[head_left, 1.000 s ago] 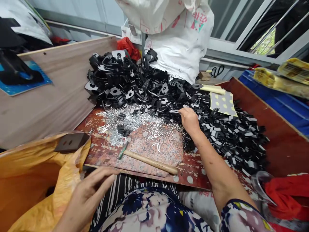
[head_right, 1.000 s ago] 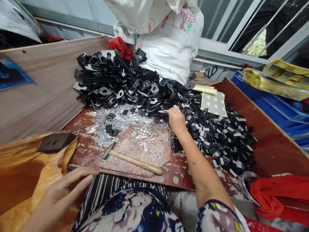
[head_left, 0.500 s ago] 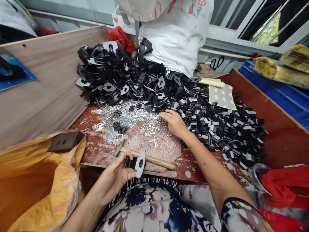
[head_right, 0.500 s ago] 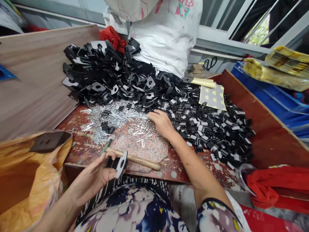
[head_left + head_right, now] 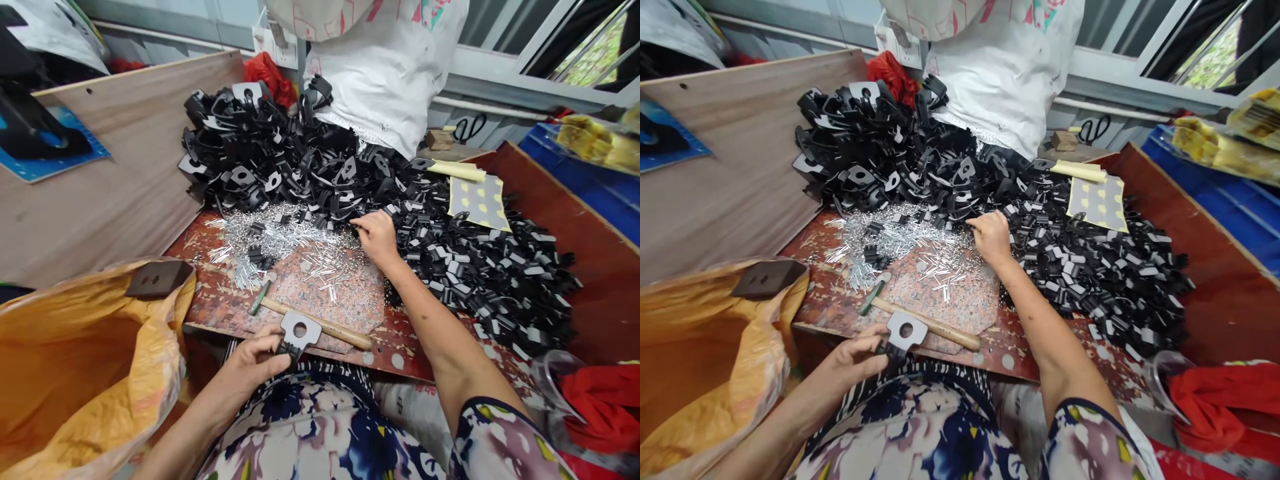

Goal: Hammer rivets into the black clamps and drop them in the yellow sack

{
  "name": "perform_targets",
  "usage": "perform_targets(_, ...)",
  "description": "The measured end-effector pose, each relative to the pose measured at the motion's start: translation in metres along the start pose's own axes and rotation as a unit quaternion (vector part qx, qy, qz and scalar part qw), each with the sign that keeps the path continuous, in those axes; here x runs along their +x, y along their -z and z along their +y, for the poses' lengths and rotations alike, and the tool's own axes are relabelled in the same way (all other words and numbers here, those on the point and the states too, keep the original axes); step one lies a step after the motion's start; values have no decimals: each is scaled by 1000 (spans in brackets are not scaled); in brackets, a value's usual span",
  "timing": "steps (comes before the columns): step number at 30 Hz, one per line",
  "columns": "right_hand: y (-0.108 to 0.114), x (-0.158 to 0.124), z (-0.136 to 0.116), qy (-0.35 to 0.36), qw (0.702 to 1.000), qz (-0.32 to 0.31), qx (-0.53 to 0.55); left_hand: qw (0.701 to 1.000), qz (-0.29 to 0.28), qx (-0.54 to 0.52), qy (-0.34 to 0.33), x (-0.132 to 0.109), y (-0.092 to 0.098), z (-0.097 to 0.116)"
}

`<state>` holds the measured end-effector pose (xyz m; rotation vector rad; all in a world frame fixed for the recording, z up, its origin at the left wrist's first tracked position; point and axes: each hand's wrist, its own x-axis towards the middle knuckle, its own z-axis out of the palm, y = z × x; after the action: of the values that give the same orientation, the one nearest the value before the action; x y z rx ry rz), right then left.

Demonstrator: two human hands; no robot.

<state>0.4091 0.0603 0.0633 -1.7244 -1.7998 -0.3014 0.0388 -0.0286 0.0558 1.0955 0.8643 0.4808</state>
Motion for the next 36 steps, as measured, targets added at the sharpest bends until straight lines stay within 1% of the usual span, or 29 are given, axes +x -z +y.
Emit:
perform_targets(2, 15, -11, -30, -9, 997, 56, 48, 998, 0, 42, -41, 1, -5, 4)
perform_targets(3, 21, -20, -49, 2, 995, 57, 80, 997, 9, 49, -53, 2, -7, 7)
perform_targets(5, 30, -45, -89, 22, 989, 11, 145, 996, 35, 42, -68, 9, -14, 11)
perform_targets(7, 32, -69, -125, 15, 979, -20, 203, 997, 45, 3, -70, 17, -21, 12)
perform_targets(9, 28, -88, -149, -10, 970, -18, 243, 996, 29, -62, -54, 25, -28, 13)
perform_targets(11, 22, -100, -160, -37, 965, 0, 261, 992, 11, -115, -42, 29, -35, 13)
perform_targets(13, 18, -105, -164, -54, 963, 17, 265, 989, 7, -137, -51, 31, -41, 13)
perform_targets(16, 17, -110, -164, -47, 966, 29, 253, 986, 11, -148, -76, 30, -45, 11)
perform_targets(19, 20, -115, -166, -28, 969, 25, 244, 984, 14, -158, -85, 27, -45, 7)
perform_targets(21, 22, -120, -169, -27, 964, 15, 263, 984, 14, -157, -84, 25, -43, 4)
perform_targets(24, 22, -129, -175, -45, 946, -10, 321, 988, 10, -131, -84, 23, -37, 1)
perform_targets(27, 23, -136, -180, -102, 916, -51, 385, 992, 20, -67, -103, 23, -29, 2)
perform_targets(29, 25, -137, -179, -138, 890, -90, 425, 993, 25, -22, -115, 25, -25, 3)
perform_targets(31, 28, -134, -168, -134, 874, -152, 442, 994, 13, 5, -105, 27, -21, 3)
perform_targets(32, 30, -131, -160, -124, 877, -177, 429, 995, 8, 7, -97, 29, -19, 3)
perform_targets(33, 31, -126, -149, -115, 892, -186, 396, 996, 5, 7, -89, 30, -18, 1)
perform_targets(34, 33, -122, -137, -108, 917, -178, 341, 996, 10, 4, -83, 30, -16, 0)
perform_targets(36, 32, -112, -111, -96, 970, -129, 183, 996, 31, -6, -80, 31, -14, -3)
